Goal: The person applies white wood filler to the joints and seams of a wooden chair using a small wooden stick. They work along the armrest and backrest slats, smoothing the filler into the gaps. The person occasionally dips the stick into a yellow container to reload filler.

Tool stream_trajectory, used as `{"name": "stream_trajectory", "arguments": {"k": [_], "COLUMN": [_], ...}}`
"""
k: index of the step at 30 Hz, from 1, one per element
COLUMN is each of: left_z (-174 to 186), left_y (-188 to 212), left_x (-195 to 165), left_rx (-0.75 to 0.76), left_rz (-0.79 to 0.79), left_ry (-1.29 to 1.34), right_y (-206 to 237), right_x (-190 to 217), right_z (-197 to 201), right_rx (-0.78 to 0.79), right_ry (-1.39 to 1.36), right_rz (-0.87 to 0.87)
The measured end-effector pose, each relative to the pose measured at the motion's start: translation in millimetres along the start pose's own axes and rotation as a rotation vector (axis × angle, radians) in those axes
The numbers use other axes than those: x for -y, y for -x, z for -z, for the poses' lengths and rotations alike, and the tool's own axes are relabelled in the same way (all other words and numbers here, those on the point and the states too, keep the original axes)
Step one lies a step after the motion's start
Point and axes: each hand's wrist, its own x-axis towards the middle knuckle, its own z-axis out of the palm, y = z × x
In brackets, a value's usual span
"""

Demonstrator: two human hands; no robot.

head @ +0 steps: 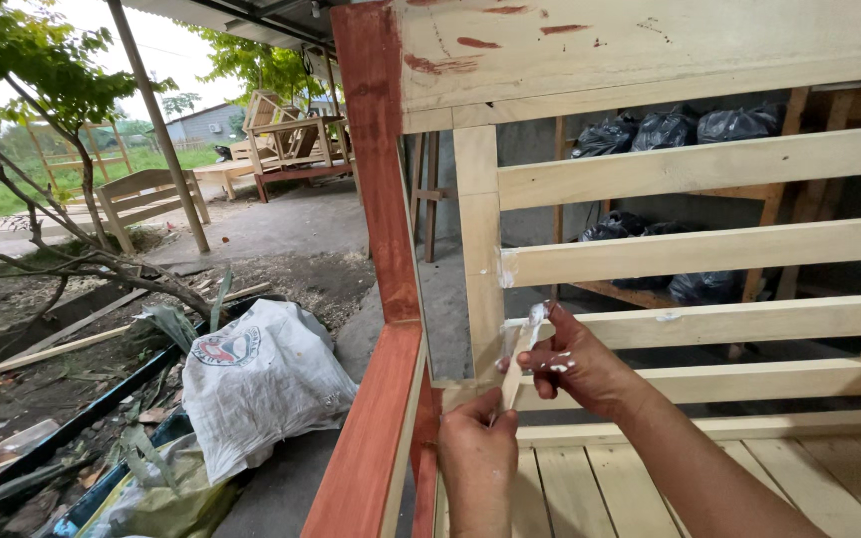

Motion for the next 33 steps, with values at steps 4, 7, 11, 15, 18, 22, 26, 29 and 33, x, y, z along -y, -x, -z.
{"name": "stream_trajectory", "arguments": {"k": [4,7,11,15,18,22,26,29,33], "left_z": [-5,-7,5,8,8,14,19,20,18], "left_y": [-8,-15,-24,-23,-22,-17,-11,-10,-11], "left_x": [17,28,41,42,33,20,10,8,11], "left_rx": [-0.024,-0.01,-0.116,-0.14,-0.149,-0.142,-0.122,-0.113,-0.155], "left_rz": [-0.083,-0.032,-0.08,-0.058,-0.037,-0.009,0.028,0.018,-0.029], "left_ry": [0.075,0.165,0.029,0.051,0.007,-0.023,-0.035,-0.006,-0.024], "right_y": [0,-1,0,6,20,36,39,39,37], "right_x": [-2,-12,-44,-92,-106,-94,-75,-73,-86], "right_z": [-9,-11,1,4,3,-17,-40,-47,-49], "right_rx": [-0.074,-0.166,-0.269,-0.103,-0.177,-0.111,-0.12,-0.127,-0.136], "right_ry": [0.05,0.035,0.065,0.428,0.984,1.195,1.342,1.392,1.44], "right_rz": [-0.036,0.009,-0.045,0.049,0.168,0.279,0.059,0.048,0.114]}}
